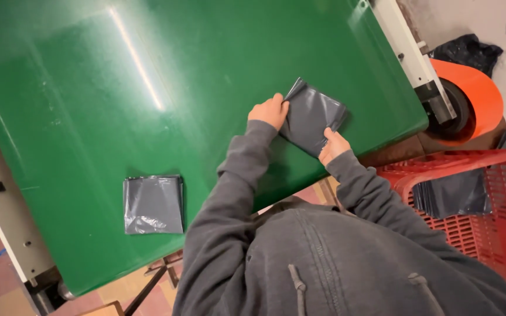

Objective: Folding plastic bags and placing them into a crate.

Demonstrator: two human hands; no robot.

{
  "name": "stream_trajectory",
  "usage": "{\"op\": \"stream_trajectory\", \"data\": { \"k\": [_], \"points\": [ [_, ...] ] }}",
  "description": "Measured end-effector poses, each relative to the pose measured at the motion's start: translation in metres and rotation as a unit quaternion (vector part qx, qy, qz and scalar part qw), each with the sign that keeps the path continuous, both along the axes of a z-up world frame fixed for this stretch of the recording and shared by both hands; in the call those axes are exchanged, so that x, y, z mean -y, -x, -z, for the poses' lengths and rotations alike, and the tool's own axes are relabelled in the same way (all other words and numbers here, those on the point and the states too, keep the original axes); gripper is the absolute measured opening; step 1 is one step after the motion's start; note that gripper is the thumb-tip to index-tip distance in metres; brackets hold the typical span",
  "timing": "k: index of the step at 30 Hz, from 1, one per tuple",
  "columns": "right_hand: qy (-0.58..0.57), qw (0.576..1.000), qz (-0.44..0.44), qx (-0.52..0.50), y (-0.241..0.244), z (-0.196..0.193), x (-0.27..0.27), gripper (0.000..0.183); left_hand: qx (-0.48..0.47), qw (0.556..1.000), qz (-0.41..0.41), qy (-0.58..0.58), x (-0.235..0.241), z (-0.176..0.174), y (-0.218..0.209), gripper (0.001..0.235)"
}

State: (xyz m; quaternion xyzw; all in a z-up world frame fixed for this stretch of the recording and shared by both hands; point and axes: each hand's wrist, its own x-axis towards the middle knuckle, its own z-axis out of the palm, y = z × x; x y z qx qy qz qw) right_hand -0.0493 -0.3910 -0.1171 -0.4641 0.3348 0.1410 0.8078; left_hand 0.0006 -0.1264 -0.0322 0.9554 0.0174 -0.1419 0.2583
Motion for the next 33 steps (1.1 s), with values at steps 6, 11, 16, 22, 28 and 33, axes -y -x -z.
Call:
{"op": "stream_trajectory", "data": {
  "k": [6,11,16,22,28,33],
  "points": [
    [0.184,0.982,-0.045,0.01,-0.009,-0.046,-0.021,0.025,0.135,0.988,-0.066,-0.036,0.043,-0.025,-0.011,0.035],
    [0.322,0.907,-0.116,0.244,0.032,-0.066,-0.049,0.043,0.421,0.906,-0.034,-0.003,-0.017,-0.092,0.111,0.024],
    [0.261,0.792,-0.319,0.451,0.062,-0.053,-0.148,0.07,0.343,0.933,-0.093,-0.057,-0.142,-0.151,0.268,0.025],
    [0.159,0.807,-0.416,0.388,0.176,-0.094,-0.334,0.04,0.119,0.935,-0.335,-0.009,-0.294,-0.084,0.378,0.046],
    [0.268,0.779,-0.421,0.378,0.211,-0.104,-0.377,0.033,0.047,0.94,-0.332,-0.061,-0.322,0.001,0.374,0.056],
    [0.419,0.738,-0.404,0.34,0.228,-0.107,-0.384,0.032,0.303,0.855,-0.341,-0.246,-0.321,0.038,0.367,0.057]
  ]
}}
